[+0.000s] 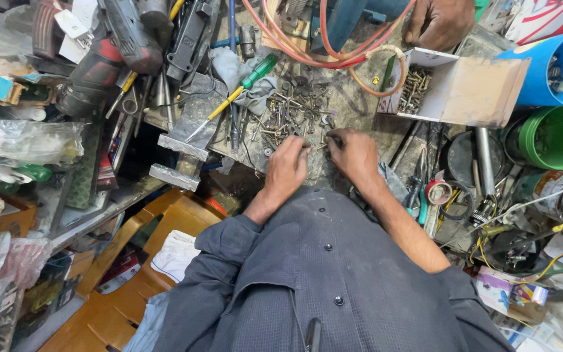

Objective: The person sits at a cluttered workbench and sorts small metal screws and fasteners. They pick up individual pieces, hold and turn them between the fingers, and place them into a cardboard box on the bench, repeating this one piece at a time across the episode.

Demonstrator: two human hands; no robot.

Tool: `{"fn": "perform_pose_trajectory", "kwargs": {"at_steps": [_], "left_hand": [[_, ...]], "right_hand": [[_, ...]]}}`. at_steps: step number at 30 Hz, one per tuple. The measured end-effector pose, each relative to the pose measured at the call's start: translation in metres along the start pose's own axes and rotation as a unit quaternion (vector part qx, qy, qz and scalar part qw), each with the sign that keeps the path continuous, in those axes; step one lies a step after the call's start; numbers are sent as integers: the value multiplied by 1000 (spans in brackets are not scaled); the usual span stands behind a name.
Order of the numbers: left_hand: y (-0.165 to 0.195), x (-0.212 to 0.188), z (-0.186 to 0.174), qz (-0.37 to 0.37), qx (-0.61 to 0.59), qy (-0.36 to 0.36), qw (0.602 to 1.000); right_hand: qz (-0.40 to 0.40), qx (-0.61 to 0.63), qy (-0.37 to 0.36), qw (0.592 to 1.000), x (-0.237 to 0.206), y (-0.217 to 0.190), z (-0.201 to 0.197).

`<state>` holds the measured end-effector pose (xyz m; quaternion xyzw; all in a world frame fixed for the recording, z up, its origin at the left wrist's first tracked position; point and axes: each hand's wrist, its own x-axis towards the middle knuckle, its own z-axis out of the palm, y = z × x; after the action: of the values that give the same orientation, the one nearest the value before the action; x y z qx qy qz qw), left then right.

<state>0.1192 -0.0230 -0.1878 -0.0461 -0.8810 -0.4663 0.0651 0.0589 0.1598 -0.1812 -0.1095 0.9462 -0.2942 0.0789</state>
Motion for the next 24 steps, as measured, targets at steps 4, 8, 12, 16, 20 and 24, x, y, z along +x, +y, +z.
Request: {"fn": "perform_pose_trajectory", "kwargs": {"at_steps": [4,8,12,16,20,24], "left_hand": [[-8,-4,9,-221,-264,-18,939],[-19,-7,6,-246,-386,-50,888],[-24,-12,0,-293,-521,-62,799],[-23,-11,1,-314,-572,-73,754],[-20,-10,8,-301,-566,-72,764],[-15,-9,13,-290,-531,-86,792]], "right_hand": [[6,-16,-38,999,6,-1,4],[40,126,-4,991,3,7,5],[183,489,-52,851,-9,27,3],[223,765,-125,591,-24,40,4],[234,788,-121,556,-35,40,5],[227,804,-111,538,-39,33,-2]]}}
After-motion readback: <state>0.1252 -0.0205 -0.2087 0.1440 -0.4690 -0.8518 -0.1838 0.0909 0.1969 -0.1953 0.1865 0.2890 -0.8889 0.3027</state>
